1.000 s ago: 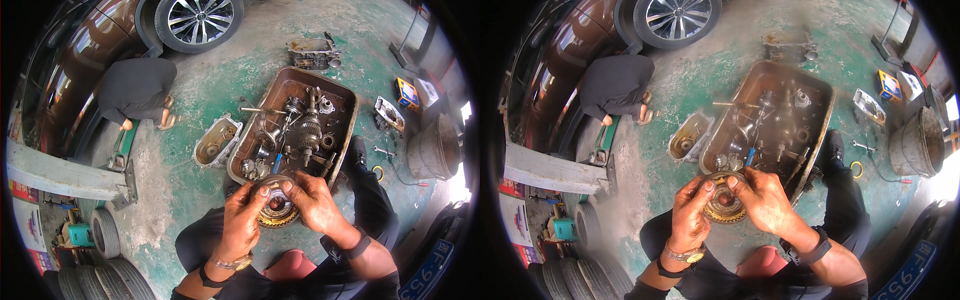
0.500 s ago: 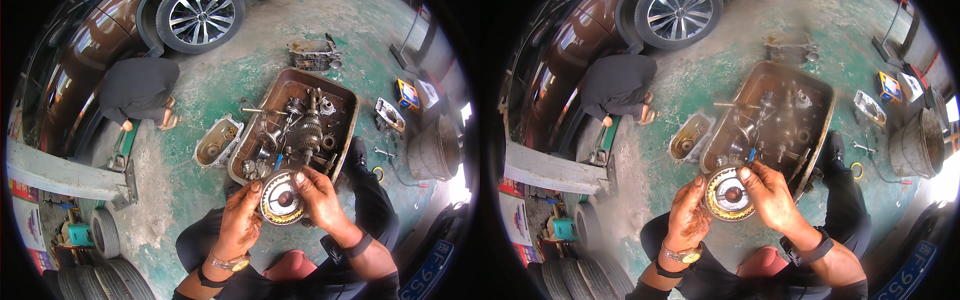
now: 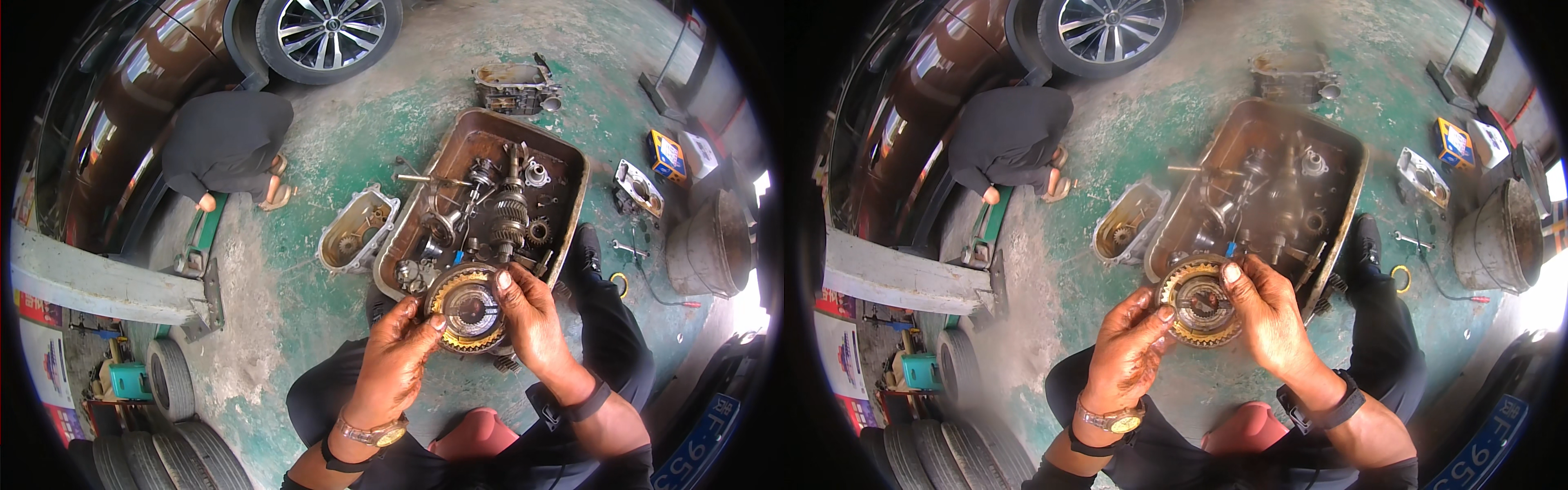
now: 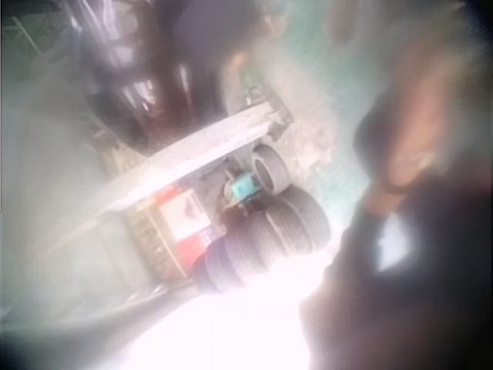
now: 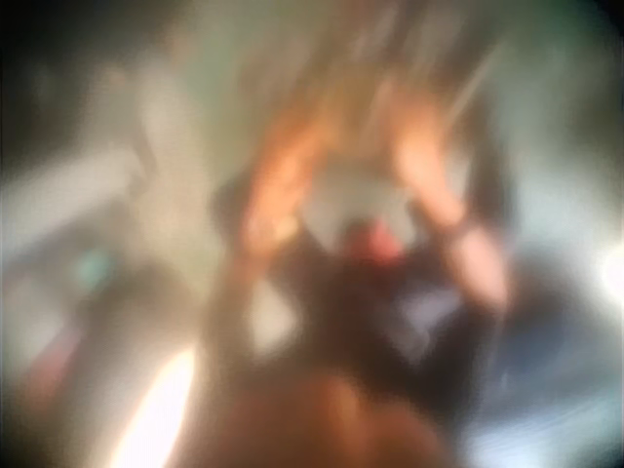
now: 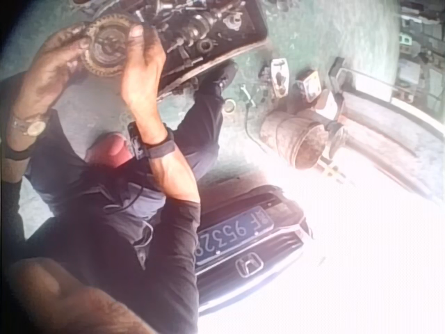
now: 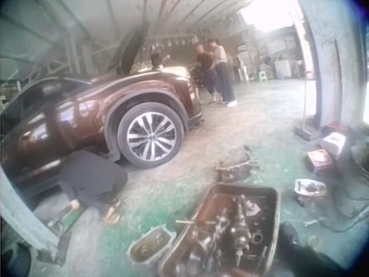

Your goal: The person sits on the floor and holds a circular metal gear with both hands, rotating it to view different sides. The person continues to turn and examine the gear's teeth and inner surfaces without using any tools.

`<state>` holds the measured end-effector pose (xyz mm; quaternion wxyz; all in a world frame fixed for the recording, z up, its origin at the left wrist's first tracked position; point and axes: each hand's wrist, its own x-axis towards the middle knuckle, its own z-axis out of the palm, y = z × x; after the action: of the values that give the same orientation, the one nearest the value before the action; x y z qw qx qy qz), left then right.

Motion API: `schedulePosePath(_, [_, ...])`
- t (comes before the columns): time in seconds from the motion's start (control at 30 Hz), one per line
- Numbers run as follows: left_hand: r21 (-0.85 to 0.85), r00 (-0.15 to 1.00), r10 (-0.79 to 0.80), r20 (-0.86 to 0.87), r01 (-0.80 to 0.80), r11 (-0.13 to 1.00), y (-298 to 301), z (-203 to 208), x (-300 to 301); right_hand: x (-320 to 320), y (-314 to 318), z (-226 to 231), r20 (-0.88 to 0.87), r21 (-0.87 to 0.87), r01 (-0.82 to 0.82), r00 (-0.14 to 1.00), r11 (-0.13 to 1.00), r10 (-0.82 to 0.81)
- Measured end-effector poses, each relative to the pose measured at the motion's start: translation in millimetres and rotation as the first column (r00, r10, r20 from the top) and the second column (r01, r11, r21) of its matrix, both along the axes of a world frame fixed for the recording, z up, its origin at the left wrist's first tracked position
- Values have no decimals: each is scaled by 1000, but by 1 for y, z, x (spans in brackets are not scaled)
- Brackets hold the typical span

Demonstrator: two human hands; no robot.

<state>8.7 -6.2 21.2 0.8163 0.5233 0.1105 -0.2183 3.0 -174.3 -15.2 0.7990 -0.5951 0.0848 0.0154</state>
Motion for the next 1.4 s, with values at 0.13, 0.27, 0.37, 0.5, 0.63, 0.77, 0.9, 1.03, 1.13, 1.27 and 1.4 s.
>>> schedulePosePath(0.13, [-29, 999, 22, -50, -23, 999, 8, -3, 5, 0, 3, 6, 12, 95, 11, 1000, 995, -13])
schedulePosePath(0.27, [-52, 995, 60, -78, -64, 997, 11, -8, 9, 0, -2, 5, 35, 71, -62, 998, 996, 59])
schedulePosePath(0.37, [-46, 996, 74, -48, -76, 996, 8, -10, 9, 0, -5, 3, 61, 21, -76, 995, 997, 74])
schedulePosePath(0.5, [-19, 997, 64, -36, -65, 998, 6, -10, 9, -4, -11, 7, 28, -5, -99, 995, 995, 99])
schedulePosePath(0.63, [3, 994, 97, -51, -97, 995, 3, -8, 10, -3, -11, 13, 18, 36, -105, 994, 994, 104])
schedulePosePath(0.77, [-159, 1000, 16, 7, -14, 987, -7, -5, 8, -2, -8, 16, 43, -44, -69, 997, 997, 70])
schedulePosePath(0.9, [-169, 1000, -19, 17, 21, 985, -15, -10, 6, -3, -2, 21, 108, -255, -92, 987, 963, 123])
schedulePosePath(1.03, [-330, 997, -69, -46, 50, 943, -5, -19, 7, -8, -1, 30, 234, -372, -245, 909, 895, 346])
schedulePosePath(1.13, [-432, 986, -61, -156, -12, 902, 1, -24, 5, -9, -4, 35, 254, -417, -256, 888, 872, 382])
schedulePosePath(1.27, [-601, 983, -20, -182, -95, 794, 1, -21, 3, -9, -11, 38, 177, -156, -56, 981, 986, 84])
schedulePosePath(1.4, [-590, 993, 17, -117, -83, 803, -2, -15, 6, -7, -19, 35, 155, -134, 66, 987, 989, -45])
